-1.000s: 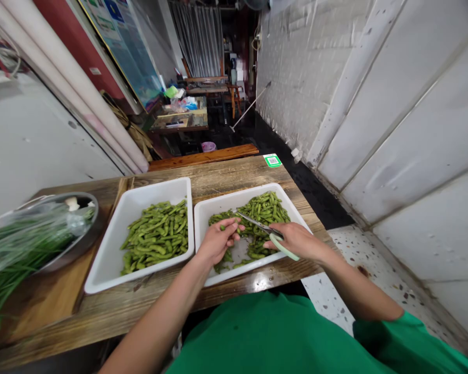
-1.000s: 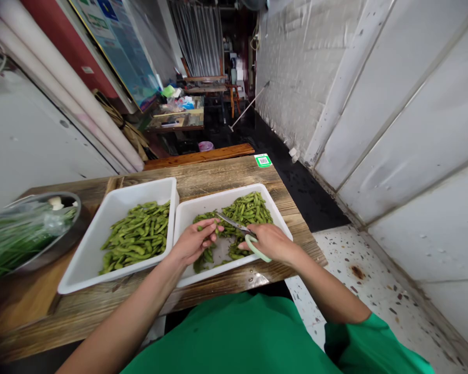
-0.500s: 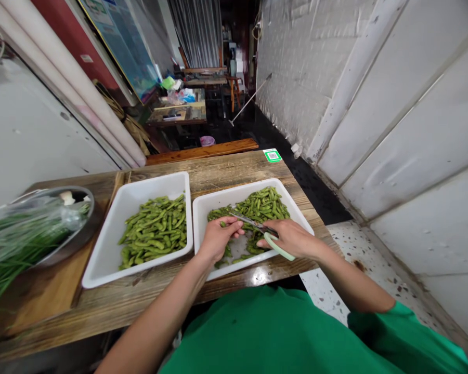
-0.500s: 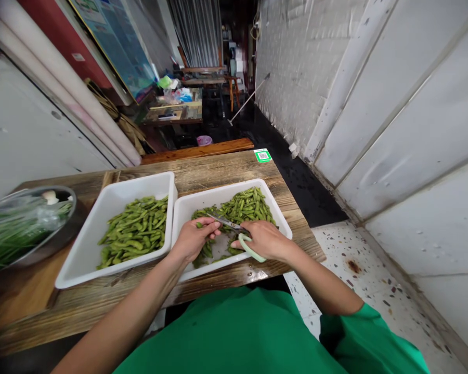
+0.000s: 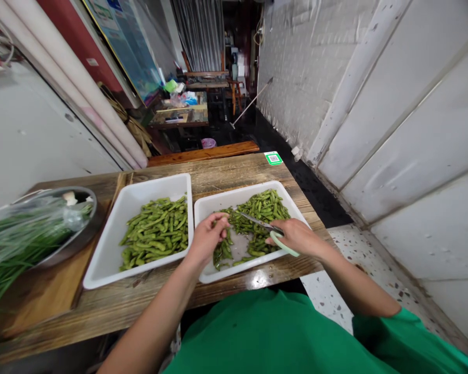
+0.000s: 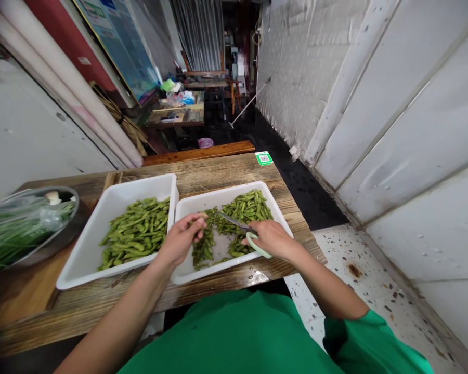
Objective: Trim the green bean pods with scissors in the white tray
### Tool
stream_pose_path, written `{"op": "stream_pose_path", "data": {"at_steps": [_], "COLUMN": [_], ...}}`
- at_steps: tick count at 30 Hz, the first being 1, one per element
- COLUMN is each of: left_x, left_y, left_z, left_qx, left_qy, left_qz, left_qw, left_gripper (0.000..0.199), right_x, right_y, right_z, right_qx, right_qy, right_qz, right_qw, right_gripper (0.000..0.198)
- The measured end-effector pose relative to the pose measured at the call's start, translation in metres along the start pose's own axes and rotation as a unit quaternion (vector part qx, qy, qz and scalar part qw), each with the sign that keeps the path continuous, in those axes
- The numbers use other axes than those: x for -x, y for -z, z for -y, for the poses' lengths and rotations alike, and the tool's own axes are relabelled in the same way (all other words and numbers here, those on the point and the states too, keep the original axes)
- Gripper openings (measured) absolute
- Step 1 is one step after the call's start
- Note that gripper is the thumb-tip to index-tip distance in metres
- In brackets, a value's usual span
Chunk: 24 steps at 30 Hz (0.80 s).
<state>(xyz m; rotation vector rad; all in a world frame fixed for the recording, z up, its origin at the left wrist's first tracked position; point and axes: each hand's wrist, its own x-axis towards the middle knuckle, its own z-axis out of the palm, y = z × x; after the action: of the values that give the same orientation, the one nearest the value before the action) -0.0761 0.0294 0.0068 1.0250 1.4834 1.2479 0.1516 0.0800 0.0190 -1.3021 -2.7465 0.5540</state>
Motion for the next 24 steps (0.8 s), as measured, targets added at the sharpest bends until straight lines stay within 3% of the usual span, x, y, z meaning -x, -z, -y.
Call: {"op": "stream_pose_path", "data": {"at_steps": [2, 3, 5, 7, 9, 12, 15, 18, 24], "left_x": [0.000, 0.000, 0.001, 0.002, 0.002, 0.000, -0.007, -0.018, -0.034], "left_y": [0.024, 0.038, 0.066, 0.086, 0.094, 0.080, 0.051, 0.022, 0.001], "left_z": [-0.009, -0.014, -0.023, -0.027, -0.026, -0.019, -0.004, 0.017, 0.030], "left_qx": [-0.100, -0.175, -0.356, -0.489, -0.557, -0.573, -0.550, -0.546, -0.559], "left_qy": [-0.081, -0.121, -0.165, -0.157, -0.145, -0.175, -0.192, -0.193, -0.176], "left_qz": [-0.080, -0.143, -0.256, -0.284, -0.278, -0.177, 0.032, 0.173, 0.213], "left_qw": [0.988, 0.967, 0.884, 0.810, 0.769, 0.781, 0.812, 0.796, 0.782], "left_gripper": [0.035, 0.034, 0.032, 0.031, 0.033, 0.031, 0.024, 0.016, 0.013], "right_x": [0.000, 0.000, 0.000, 0.000, -0.001, -0.003, -0.003, -0.002, -0.001], "right_y": [-0.002, -0.003, -0.006, -0.010, -0.015, -0.023, -0.029, -0.031, -0.029], "right_z": [-0.004, -0.006, -0.008, -0.009, -0.010, -0.010, -0.010, -0.010, -0.008], "right_qx": [0.006, 0.003, -0.007, -0.017, -0.031, -0.052, -0.067, -0.096, -0.120], "right_qy": [-0.020, -0.027, -0.038, -0.049, -0.057, -0.058, -0.058, -0.069, -0.066], "right_qz": [-0.016, -0.023, -0.034, -0.047, -0.057, -0.065, -0.084, -0.102, -0.106], "right_qw": [1.000, 0.999, 0.999, 0.998, 0.996, 0.995, 0.993, 0.988, 0.985], "right_gripper": [0.044, 0.044, 0.044, 0.045, 0.046, 0.046, 0.045, 0.044, 0.047]}}
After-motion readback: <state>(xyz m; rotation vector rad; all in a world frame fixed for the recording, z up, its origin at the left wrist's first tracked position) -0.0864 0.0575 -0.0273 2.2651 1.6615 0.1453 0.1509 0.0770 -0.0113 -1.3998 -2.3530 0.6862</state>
